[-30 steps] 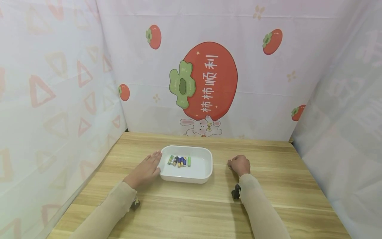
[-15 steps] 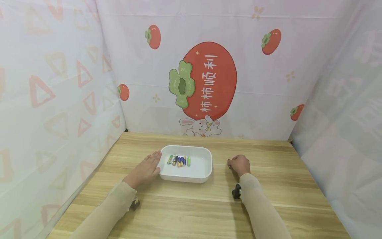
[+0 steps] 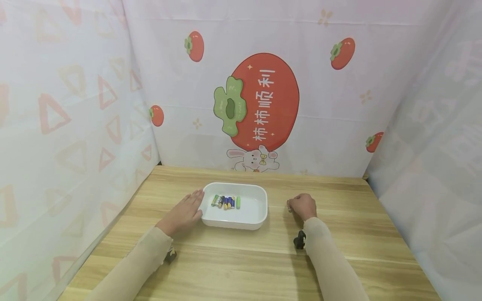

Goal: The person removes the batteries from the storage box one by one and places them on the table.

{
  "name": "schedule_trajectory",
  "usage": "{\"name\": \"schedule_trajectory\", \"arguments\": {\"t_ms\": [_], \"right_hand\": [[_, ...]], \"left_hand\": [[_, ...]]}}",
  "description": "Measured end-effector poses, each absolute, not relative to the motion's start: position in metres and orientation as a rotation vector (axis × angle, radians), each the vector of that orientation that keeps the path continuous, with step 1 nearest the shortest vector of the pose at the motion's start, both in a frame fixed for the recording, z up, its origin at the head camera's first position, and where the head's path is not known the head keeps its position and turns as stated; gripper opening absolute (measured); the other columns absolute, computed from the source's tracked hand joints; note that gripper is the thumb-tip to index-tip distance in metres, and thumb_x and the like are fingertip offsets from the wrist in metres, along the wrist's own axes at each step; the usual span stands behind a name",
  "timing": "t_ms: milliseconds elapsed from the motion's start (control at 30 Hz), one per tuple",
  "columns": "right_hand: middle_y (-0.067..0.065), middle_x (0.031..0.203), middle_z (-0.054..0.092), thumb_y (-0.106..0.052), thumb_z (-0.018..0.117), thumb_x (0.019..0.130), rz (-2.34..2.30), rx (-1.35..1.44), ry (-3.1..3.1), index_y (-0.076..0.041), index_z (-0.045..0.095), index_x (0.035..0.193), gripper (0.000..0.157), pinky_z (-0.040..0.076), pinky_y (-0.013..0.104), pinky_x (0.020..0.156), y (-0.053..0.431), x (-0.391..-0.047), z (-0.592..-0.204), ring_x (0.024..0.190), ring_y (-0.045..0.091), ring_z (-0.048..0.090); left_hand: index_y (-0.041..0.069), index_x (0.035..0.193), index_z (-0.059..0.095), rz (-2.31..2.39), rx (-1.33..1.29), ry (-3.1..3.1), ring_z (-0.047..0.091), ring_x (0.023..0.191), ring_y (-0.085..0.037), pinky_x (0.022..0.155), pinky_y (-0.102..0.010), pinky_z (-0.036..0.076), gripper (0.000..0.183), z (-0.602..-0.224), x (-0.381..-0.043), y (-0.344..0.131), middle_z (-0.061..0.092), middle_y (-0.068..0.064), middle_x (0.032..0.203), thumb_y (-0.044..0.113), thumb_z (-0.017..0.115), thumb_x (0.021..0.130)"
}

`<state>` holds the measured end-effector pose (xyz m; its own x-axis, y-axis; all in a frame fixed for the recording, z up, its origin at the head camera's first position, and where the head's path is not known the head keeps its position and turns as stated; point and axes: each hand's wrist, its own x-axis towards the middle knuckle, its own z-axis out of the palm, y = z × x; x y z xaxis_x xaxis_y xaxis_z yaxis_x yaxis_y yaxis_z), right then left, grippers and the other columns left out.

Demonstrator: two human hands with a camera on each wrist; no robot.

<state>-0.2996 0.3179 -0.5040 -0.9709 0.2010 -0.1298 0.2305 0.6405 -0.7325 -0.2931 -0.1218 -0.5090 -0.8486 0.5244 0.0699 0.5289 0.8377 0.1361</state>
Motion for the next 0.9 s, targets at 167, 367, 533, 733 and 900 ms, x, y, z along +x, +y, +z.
{"name": "schedule_trajectory", "arguments": {"t_ms": [167, 367, 533, 733, 900], "right_hand": [[0.014, 0.092, 0.067, -0.024, 0.057, 0.095, -1.246, 0.325, 2.832, 0.004, 0.067, 0.105, 0.032, 0.050, 0.043, 0.075, 0.318, -0.301, -0.499, 0.086, 0.030, 0.061], [0.011, 0.080, 0.067, -0.022, 0.057, 0.096, -1.290, 0.278, 2.835, 0.005, 0.067, 0.106, 0.031, 0.051, 0.040, 0.072, 0.312, -0.301, -0.489, 0.074, 0.023, 0.062], [0.018, 0.085, 0.069, -0.020, 0.055, 0.097, -1.379, 0.261, 2.790, 0.007, 0.066, 0.109, 0.032, 0.051, 0.041, 0.073, 0.304, -0.302, -0.484, 0.076, 0.029, 0.065], [0.021, 0.092, 0.067, -0.019, 0.055, 0.097, -1.516, 0.294, 2.683, 0.008, 0.065, 0.111, 0.032, 0.054, 0.043, 0.070, 0.293, -0.307, -0.480, 0.076, 0.030, 0.064], [0.025, 0.103, 0.065, -0.017, 0.057, 0.097, -1.624, 0.327, 2.611, 0.009, 0.063, 0.116, 0.033, 0.056, 0.044, 0.076, 0.285, -0.311, -0.476, 0.082, 0.025, 0.067]], "left_hand": [[-0.003, 0.154, 0.013, -0.243, -0.855, -2.997, 0.009, 0.147, -0.026, 0.117, -0.042, 0.009, 0.064, -0.507, -0.293, -0.121, 0.012, -0.014, 0.160, 0.028, 0.038, 0.103], [-0.004, 0.153, 0.014, -0.232, -0.859, -3.000, 0.011, 0.147, -0.028, 0.117, -0.042, 0.010, 0.065, -0.506, -0.293, -0.122, 0.014, -0.015, 0.160, 0.028, 0.038, 0.103], [-0.002, 0.154, 0.013, -0.228, -0.848, -3.004, 0.011, 0.147, -0.027, 0.117, -0.042, 0.010, 0.065, -0.507, -0.293, -0.122, 0.014, -0.015, 0.160, 0.030, 0.038, 0.103], [-0.002, 0.154, 0.014, -0.245, -0.843, -2.997, 0.012, 0.146, -0.027, 0.117, -0.043, 0.010, 0.065, -0.506, -0.292, -0.121, 0.016, -0.015, 0.160, 0.029, 0.039, 0.102], [-0.003, 0.154, 0.015, -0.248, -0.850, -2.991, 0.013, 0.146, -0.028, 0.117, -0.044, 0.011, 0.065, -0.505, -0.291, -0.120, 0.016, -0.015, 0.159, 0.028, 0.039, 0.102]]}}
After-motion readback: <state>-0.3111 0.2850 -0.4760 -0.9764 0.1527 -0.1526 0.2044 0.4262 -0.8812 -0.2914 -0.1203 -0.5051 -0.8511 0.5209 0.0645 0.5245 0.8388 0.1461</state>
